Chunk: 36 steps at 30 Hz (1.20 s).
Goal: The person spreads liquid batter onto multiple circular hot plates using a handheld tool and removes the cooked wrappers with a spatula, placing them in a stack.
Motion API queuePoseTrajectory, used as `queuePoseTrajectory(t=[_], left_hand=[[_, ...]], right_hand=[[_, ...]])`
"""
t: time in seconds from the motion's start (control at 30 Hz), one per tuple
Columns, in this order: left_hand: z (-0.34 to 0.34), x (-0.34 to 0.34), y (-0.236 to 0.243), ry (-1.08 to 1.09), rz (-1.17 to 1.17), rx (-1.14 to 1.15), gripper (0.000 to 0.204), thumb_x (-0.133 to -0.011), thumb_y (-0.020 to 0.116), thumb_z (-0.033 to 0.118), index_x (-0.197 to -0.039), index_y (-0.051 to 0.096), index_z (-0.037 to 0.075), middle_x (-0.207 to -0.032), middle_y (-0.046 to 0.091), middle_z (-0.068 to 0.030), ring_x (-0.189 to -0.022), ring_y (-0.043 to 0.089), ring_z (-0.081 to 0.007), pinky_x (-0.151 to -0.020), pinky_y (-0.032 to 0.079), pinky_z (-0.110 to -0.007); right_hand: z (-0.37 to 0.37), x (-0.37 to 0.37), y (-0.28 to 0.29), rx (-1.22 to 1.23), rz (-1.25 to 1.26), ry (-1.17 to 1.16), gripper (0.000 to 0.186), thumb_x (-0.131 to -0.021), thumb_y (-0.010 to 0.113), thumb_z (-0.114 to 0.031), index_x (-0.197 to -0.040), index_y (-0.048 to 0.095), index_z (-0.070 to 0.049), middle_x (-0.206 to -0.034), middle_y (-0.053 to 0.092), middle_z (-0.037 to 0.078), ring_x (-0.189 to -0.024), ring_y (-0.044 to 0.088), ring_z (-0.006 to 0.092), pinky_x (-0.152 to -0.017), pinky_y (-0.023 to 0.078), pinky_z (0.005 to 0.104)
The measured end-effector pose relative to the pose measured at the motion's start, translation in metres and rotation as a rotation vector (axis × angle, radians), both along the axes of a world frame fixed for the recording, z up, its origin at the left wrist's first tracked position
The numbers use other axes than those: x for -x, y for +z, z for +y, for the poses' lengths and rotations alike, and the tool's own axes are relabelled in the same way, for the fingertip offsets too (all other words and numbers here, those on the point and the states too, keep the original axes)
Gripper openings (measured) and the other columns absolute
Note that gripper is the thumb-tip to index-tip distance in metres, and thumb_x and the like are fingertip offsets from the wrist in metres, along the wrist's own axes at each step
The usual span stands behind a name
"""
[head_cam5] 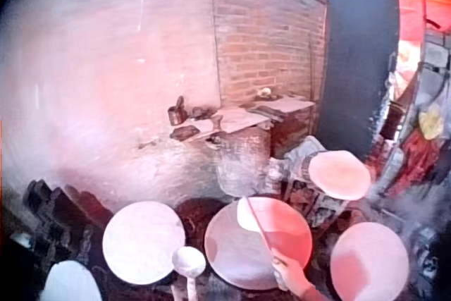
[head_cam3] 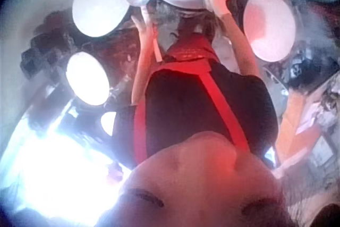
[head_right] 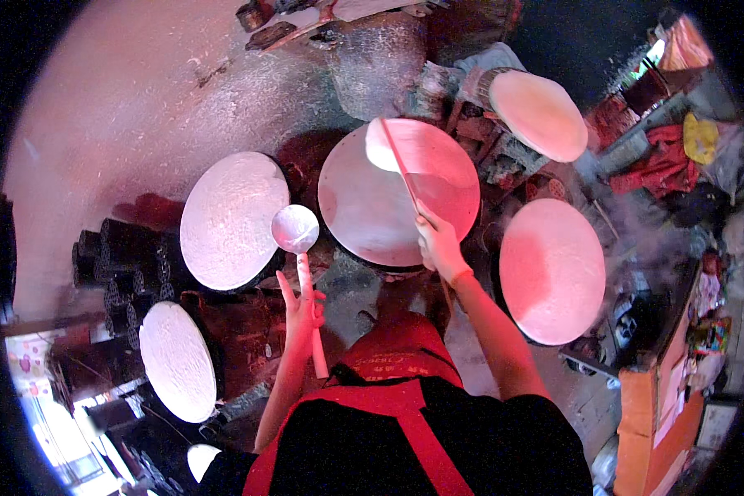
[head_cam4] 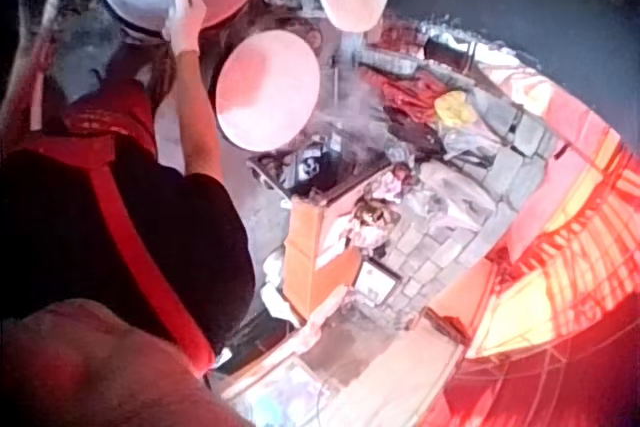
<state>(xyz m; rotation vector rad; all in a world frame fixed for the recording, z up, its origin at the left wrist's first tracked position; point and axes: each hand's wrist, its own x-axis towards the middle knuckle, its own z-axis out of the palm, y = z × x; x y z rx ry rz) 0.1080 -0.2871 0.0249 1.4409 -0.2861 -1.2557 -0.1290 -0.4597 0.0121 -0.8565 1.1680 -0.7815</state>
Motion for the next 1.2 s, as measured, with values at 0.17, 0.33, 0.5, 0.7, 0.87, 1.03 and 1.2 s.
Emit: queuePoseTrajectory(t=[0.17,0.33,0.5,0.7,0.87,1.03,1.2], left_hand=[[0.019,0.024,0.000,-0.110,-0.287,-0.016,0.021,-0.094,0.057,0.023,-0.101,0.068,0.007,-0.066,0.048,0.0095,-0.048,0.031,0.0012,-0.041,0.023,-0.016],[0.029,0.056,-0.008,0.013,-0.285,-0.078,0.027,-0.095,0.056,0.026,-0.082,0.066,0.005,-0.059,0.043,0.0087,-0.046,0.030,0.0000,-0.041,0.021,-0.018],[0.035,0.083,-0.007,0.219,-0.099,-0.171,0.056,-0.097,0.041,0.048,-0.076,0.062,0.001,-0.058,0.035,0.0065,-0.044,0.028,-0.0034,-0.041,0.022,-0.020],[0.045,0.097,-0.006,0.366,0.059,-0.123,0.068,-0.097,0.030,0.057,-0.090,0.065,0.000,-0.075,0.037,0.0036,-0.052,0.034,-0.0044,-0.042,0.026,-0.021],[0.051,0.103,0.014,0.357,-0.078,-0.178,0.056,-0.098,0.036,0.049,-0.103,0.064,0.001,-0.076,0.041,0.0046,-0.053,0.036,-0.0035,-0.042,0.029,-0.019],[0.066,0.123,0.022,0.357,-0.213,-0.277,0.036,-0.098,0.046,0.036,-0.106,0.066,0.007,-0.069,0.041,0.0089,-0.053,0.036,-0.0016,-0.043,0.030,-0.019],[0.095,0.150,0.026,0.475,-0.159,-0.358,0.036,-0.097,0.049,0.035,-0.110,0.063,0.004,-0.070,0.037,0.0074,-0.052,0.032,-0.0013,-0.043,0.026,-0.017]], right_hand=[[0.003,0.062,-0.008,-0.023,0.115,-0.184,0.042,-0.094,0.049,-0.016,-0.136,0.048,-0.020,-0.058,0.040,-0.006,-0.039,0.034,0.0057,-0.033,0.027,0.0223],[-0.042,0.041,-0.017,0.055,0.093,0.004,0.040,-0.095,0.052,-0.019,-0.135,0.050,-0.022,-0.058,0.037,-0.008,-0.042,0.034,0.0039,-0.035,0.027,0.0222],[-0.056,0.020,0.005,-0.010,0.168,0.329,0.040,-0.095,0.053,-0.020,-0.135,0.050,-0.023,-0.059,0.034,-0.009,-0.044,0.033,0.0030,-0.037,0.025,0.0222],[-0.072,0.107,-0.018,-0.021,-0.082,0.674,0.041,-0.096,0.047,-0.012,-0.137,0.047,-0.016,-0.056,0.030,-0.009,-0.040,0.026,0.0029,-0.035,0.019,0.0203],[-0.125,0.118,-0.022,0.077,0.145,0.421,0.042,-0.094,0.049,-0.014,-0.136,0.048,-0.019,-0.056,0.035,-0.006,-0.037,0.030,0.0048,-0.032,0.023,0.0216],[-0.129,0.096,-0.001,-0.004,0.132,0.817,0.039,-0.096,0.049,-0.017,-0.135,0.049,-0.020,-0.055,0.037,-0.007,-0.038,0.034,0.0052,-0.033,0.025,0.0228],[-0.151,0.142,-0.004,-0.069,0.044,0.922,0.040,-0.095,0.049,-0.014,-0.135,0.049,-0.016,-0.048,0.038,-0.006,-0.031,0.030,0.0057,-0.029,0.023,0.0228]])
